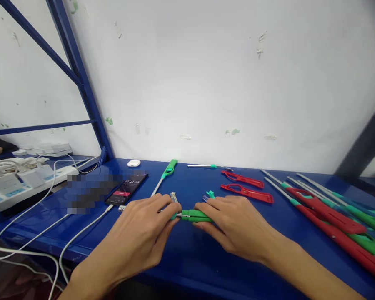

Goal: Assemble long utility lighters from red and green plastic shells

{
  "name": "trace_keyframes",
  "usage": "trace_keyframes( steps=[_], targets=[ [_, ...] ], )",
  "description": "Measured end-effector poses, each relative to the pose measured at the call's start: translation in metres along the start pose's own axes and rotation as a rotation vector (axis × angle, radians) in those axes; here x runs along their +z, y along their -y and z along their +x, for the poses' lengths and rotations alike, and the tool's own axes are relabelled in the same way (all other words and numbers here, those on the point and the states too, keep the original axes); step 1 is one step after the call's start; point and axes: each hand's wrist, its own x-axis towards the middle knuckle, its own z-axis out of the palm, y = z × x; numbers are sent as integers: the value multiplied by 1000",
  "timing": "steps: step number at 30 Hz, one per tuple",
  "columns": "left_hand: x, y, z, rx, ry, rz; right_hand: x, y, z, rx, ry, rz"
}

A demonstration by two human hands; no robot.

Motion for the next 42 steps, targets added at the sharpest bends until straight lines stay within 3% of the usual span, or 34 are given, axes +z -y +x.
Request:
trace_keyframes(
  steps=[28,42],
  targets=[
    [9,6,3,72,-151,69,4,-1,1,-19,-64,-25],
    [9,5,2,40,-157,110,5,-2,-1,-13,-125,7]
  ],
)
